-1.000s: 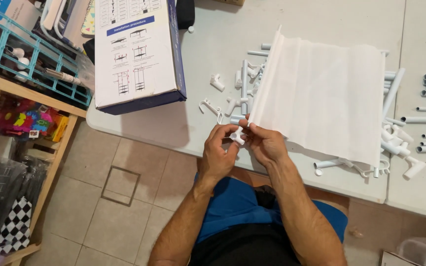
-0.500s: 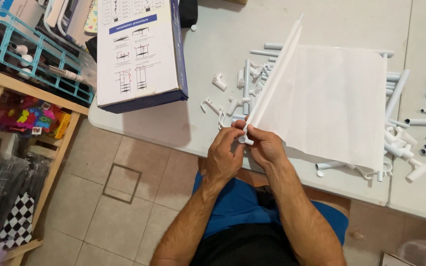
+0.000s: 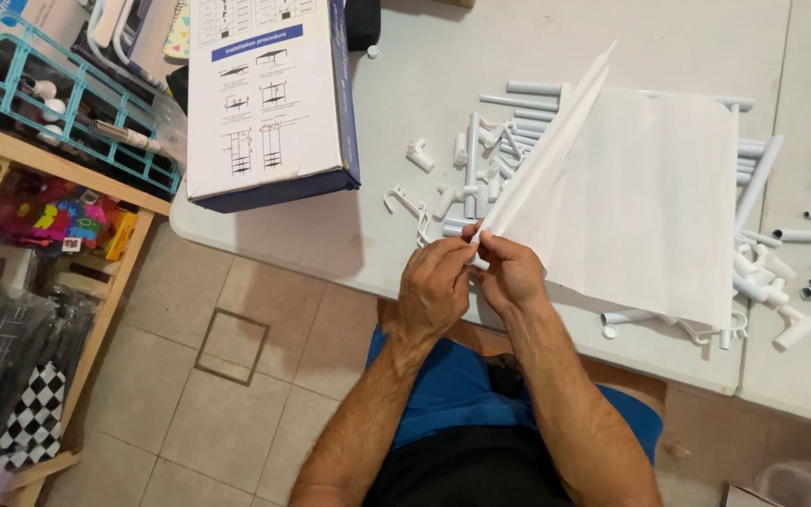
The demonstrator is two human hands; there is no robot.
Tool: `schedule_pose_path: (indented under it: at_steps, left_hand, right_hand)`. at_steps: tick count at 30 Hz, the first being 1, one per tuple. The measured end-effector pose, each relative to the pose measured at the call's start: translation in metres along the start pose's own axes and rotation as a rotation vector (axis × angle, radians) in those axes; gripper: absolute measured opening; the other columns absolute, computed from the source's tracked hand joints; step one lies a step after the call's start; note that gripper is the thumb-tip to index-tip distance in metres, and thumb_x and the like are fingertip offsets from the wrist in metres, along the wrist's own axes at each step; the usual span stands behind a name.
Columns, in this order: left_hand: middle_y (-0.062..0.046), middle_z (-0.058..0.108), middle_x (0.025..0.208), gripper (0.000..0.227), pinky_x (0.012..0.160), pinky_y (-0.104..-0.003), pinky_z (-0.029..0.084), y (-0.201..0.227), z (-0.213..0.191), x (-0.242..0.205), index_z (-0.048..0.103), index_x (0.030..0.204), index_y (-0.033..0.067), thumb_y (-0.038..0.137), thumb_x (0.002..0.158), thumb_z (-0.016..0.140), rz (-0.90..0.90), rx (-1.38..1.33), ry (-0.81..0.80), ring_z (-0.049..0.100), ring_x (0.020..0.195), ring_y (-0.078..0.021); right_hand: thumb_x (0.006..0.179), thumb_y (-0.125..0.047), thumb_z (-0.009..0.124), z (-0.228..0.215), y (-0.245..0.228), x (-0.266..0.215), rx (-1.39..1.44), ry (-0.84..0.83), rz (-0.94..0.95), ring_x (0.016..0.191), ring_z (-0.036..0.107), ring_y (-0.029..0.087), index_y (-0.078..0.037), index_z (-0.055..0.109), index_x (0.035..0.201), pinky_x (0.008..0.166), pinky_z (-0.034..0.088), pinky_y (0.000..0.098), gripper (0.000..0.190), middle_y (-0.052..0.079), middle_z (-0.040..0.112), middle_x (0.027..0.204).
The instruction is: Unboxing and assembling a multi-tier shoe rack by connecting metal tubes with plastic joints and adding fabric shelves.
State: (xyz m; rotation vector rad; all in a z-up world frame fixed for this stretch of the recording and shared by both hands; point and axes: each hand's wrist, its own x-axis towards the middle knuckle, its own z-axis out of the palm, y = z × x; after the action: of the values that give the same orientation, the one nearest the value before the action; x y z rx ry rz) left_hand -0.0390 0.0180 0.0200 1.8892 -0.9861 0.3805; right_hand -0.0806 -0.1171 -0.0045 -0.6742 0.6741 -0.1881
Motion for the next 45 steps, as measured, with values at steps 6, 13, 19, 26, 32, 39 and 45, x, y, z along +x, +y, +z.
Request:
schedule_pose_path:
  at_steps: [6, 13, 19, 26, 32, 39, 45]
  left_hand:
    - [-0.007, 0.073, 0.103, 0.031, 0.087, -0.039, 0.055, -0.001, -0.008, 0.006, 0.073, 0.117, 0.0087, 0.002, 0.087, 0.072, -0.065, -0.141, -0.092, 0.073, 0.096, -0.0273]
    - [-0.011, 0.075, 0.107, 0.054, 0.092, -0.041, 0.055, 0.004, -0.012, 0.011, 0.059, 0.138, 0.0054, 0.009, 0.087, 0.076, -0.1, -0.225, -0.072, 0.073, 0.101, -0.0266]
    - [-0.007, 0.075, 0.107, 0.052, 0.091, -0.04, 0.054, -0.005, -0.007, 0.007, 0.059, 0.141, 0.0083, 0.018, 0.092, 0.074, -0.098, -0.244, -0.136, 0.072, 0.098, -0.0245]
    - [-0.009, 0.077, 0.104, 0.048, 0.084, -0.038, 0.056, 0.007, -0.018, 0.014, 0.064, 0.136, 0.0135, 0.018, 0.09, 0.076, -0.321, -0.443, -0.215, 0.074, 0.096, -0.0263]
    - [-0.011, 0.078, 0.1, 0.039, 0.078, -0.033, 0.055, 0.004, -0.011, 0.011, 0.07, 0.129, 0.0096, 0.01, 0.089, 0.074, -0.548, -0.652, -0.18, 0.069, 0.087, -0.0173]
    - [-0.014, 0.076, 0.105, 0.038, 0.08, -0.034, 0.056, -0.005, -0.017, 0.014, 0.071, 0.127, 0.01, 0.011, 0.089, 0.071, -0.562, -0.565, -0.135, 0.071, 0.094, -0.0224]
    - [-0.015, 0.073, 0.115, 0.039, 0.088, -0.038, 0.058, -0.007, -0.022, 0.019, 0.069, 0.13, 0.0104, 0.004, 0.091, 0.065, -0.38, -0.379, -0.184, 0.071, 0.106, -0.0311]
  right_hand:
    - [0.096, -0.017, 0.065, -0.011, 0.007, 0.007, -0.011, 0.032, -0.022, 0.083, 0.058, 0.016, -0.011, 0.073, 0.11, 0.09, 0.045, 0.0441, 0.018, 0.001, 0.067, 0.086]
    - [0.096, -0.016, 0.06, 0.002, -0.009, -0.009, -0.046, -0.01, -0.035, 0.088, 0.064, 0.017, -0.009, 0.069, 0.106, 0.075, 0.046, 0.034, 0.015, 0.004, 0.07, 0.094]
    - [0.095, -0.019, 0.062, -0.035, 0.01, 0.018, 0.001, -0.041, -0.014, 0.082, 0.064, 0.022, -0.008, 0.071, 0.107, 0.072, 0.051, 0.0396, 0.018, 0.005, 0.071, 0.093]
    - [0.097, -0.021, 0.062, -0.032, 0.005, 0.016, -0.031, -0.115, -0.03, 0.08, 0.061, 0.026, -0.006, 0.072, 0.103, 0.077, 0.047, 0.0393, 0.018, 0.009, 0.072, 0.091]
    - [0.103, -0.028, 0.057, 0.014, -0.023, -0.037, -0.089, -0.149, -0.056, 0.094, 0.058, 0.021, -0.005, 0.07, 0.116, 0.087, 0.046, 0.0386, 0.03, 0.005, 0.067, 0.104]
    - [0.089, -0.017, 0.072, 0.024, -0.089, -0.117, -1.049, -0.165, -0.13, 0.087, 0.076, 0.039, 0.005, 0.072, 0.125, 0.072, 0.062, 0.0467, 0.042, 0.034, 0.076, 0.1]
    - [0.098, -0.016, 0.072, -0.012, -0.14, -0.035, -1.451, 0.064, -0.847, 0.082, 0.074, 0.021, -0.015, 0.077, 0.113, 0.076, 0.058, 0.0333, 0.016, 0.006, 0.077, 0.092]
